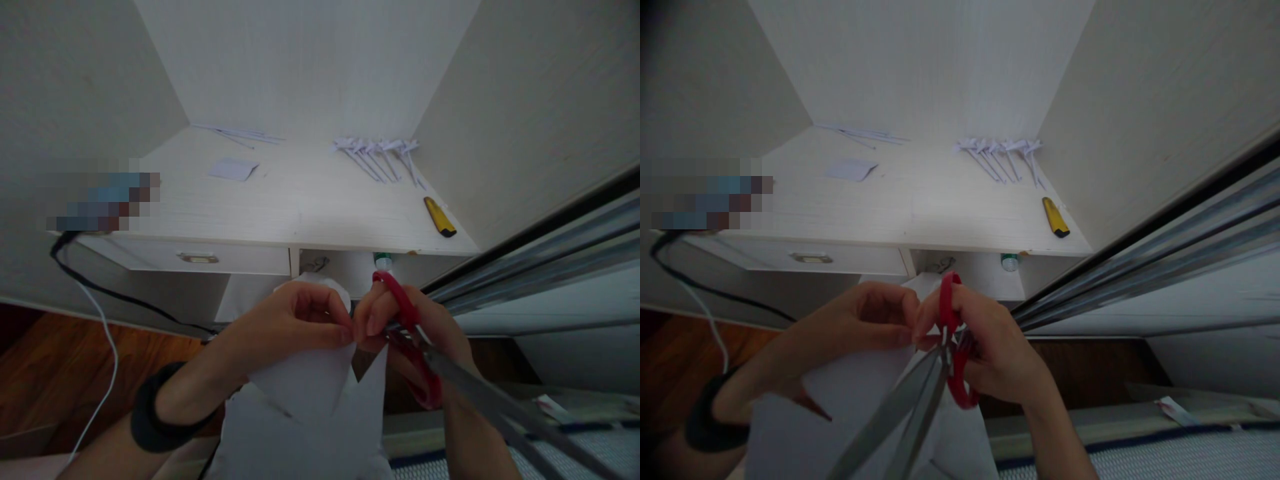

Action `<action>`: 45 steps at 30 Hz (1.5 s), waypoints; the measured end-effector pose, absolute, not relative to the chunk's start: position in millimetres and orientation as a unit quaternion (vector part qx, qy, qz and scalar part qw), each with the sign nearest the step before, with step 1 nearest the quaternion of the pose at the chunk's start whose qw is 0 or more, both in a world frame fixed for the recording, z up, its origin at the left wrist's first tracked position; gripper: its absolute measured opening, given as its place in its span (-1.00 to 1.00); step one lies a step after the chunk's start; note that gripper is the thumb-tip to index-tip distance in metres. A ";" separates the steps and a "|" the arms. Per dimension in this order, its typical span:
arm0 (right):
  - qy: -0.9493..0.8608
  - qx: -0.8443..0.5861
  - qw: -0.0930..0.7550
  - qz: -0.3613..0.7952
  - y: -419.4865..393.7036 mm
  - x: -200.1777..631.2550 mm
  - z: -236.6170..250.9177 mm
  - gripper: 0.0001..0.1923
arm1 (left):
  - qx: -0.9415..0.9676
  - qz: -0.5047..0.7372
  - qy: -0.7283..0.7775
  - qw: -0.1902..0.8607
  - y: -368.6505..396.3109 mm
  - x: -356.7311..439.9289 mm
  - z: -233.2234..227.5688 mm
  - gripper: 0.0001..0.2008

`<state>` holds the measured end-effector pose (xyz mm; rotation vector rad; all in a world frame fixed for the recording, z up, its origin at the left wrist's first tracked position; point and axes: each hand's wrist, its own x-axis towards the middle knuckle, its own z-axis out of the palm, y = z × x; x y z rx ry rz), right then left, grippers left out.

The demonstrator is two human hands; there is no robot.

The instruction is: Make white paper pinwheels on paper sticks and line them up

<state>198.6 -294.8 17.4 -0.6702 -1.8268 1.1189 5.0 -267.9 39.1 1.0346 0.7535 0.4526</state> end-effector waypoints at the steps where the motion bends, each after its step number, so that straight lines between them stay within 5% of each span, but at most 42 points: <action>1: -0.744 -0.264 0.423 0.444 -294.1 200.6 18.1 -0.60 | 0.480 0.200 0.355 0.777 -267.3 4.8 39.6 -0.92; 8: -0.781 -0.322 0.358 0.398 -290.7 206.6 18.4 -0.76 | 0.506 0.162 0.336 0.777 -259.5 6.1 31.1 -0.89; 17: -0.705 -0.301 0.480 0.426 -294.1 193.2 14.0 -0.69 | 0.521 0.250 0.374 0.726 -271.5 9.3 39.4 -0.88; 27: -0.621 -0.309 0.579 0.428 -294.0 177.3 8.8 -0.84 | 0.566 0.316 0.371 0.665 -276.9 9.5 46.7 -0.93; 45: -0.593 -0.298 0.597 0.451 -302.0 172.9 13.6 -0.84 | 0.664 0.314 0.390 0.555 -282.4 0.9 57.0 -0.94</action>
